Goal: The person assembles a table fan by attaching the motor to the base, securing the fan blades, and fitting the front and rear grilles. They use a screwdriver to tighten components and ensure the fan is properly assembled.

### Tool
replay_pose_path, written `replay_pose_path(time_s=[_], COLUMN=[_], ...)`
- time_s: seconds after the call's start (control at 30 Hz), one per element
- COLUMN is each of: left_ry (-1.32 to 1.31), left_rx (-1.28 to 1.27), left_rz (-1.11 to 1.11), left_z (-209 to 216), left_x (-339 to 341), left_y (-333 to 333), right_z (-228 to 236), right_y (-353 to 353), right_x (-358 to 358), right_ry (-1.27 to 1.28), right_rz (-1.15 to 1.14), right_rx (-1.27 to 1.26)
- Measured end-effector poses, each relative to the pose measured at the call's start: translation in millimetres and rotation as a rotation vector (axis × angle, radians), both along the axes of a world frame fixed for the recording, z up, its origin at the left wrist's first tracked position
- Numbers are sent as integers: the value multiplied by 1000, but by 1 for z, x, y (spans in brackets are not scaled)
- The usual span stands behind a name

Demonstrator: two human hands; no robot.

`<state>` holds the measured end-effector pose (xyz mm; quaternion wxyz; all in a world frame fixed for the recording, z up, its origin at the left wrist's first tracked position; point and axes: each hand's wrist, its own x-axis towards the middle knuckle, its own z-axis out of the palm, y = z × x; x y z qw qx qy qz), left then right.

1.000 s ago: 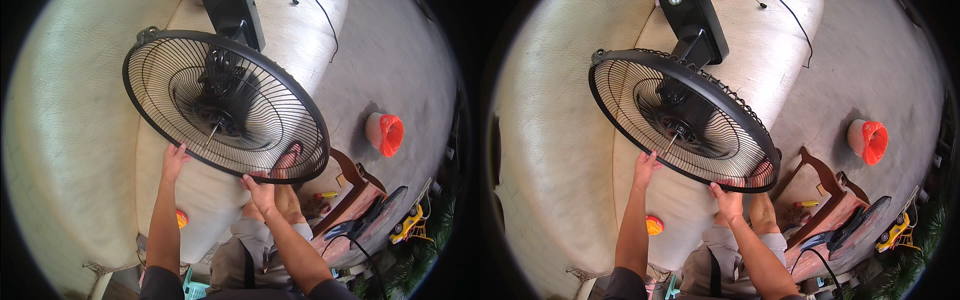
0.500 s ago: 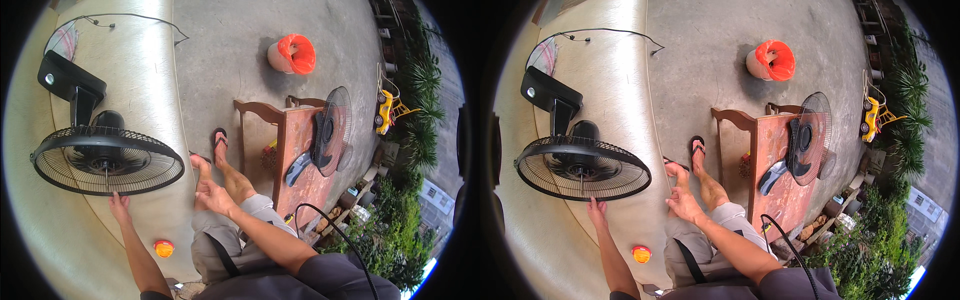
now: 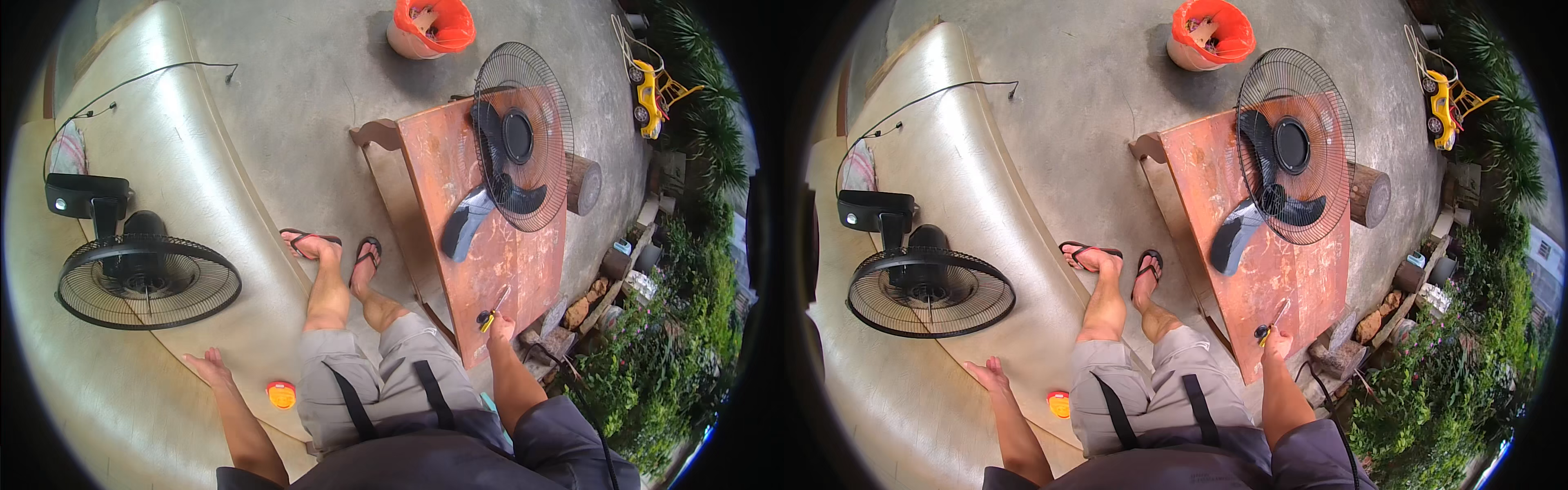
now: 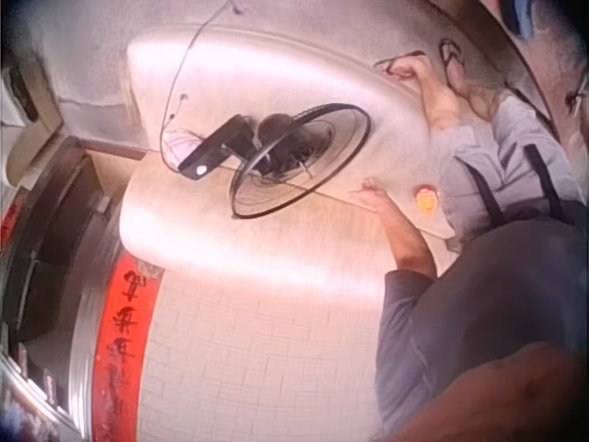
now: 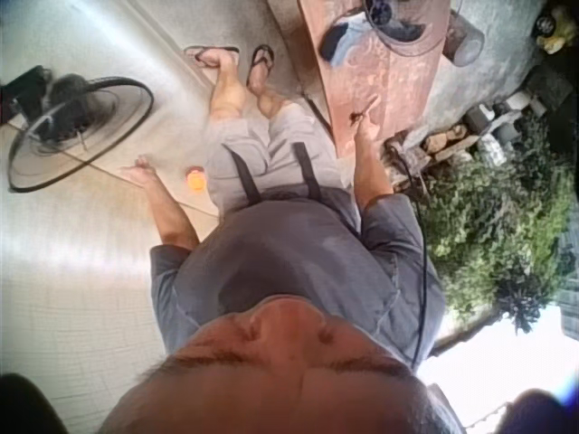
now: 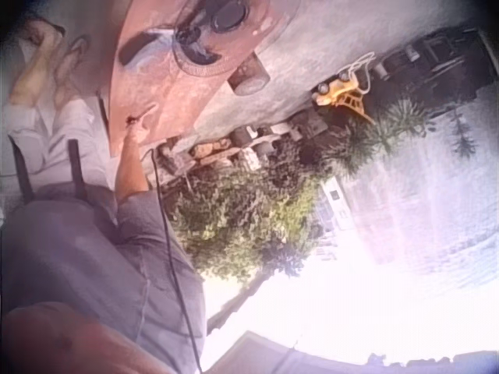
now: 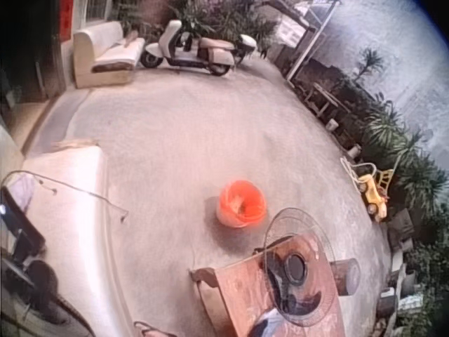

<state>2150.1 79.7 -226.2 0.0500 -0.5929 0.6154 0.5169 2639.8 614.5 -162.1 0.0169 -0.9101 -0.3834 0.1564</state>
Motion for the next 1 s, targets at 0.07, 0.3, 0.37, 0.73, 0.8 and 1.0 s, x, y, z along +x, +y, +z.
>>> replay_pose_path(time_s=[0.07, 0.3, 0.37, 0.73, 0.8, 1.0], left_ry=[-28, -74, -71, 87, 106, 74], left_rx=[-8, -21, -7, 68, 103, 249], left_rz=[-64, -211, -208, -263, -214, -107], left_z=[15, 51, 54, 96, 115, 131], left_x=[29, 99, 110, 85, 94, 112], left_y=[12, 46, 55, 136, 134, 127], right_z=[-14, -34, -37, 5, 19, 64], right_y=[2, 6, 12, 3, 18, 131], right_x=[72, 102, 94, 153, 148, 7], right_ry=[90, 427, 407, 351, 238, 455], right_rz=[18, 142, 286, 454, 475, 470], right_rx=[-59, -109, -46, 47, 167, 265])
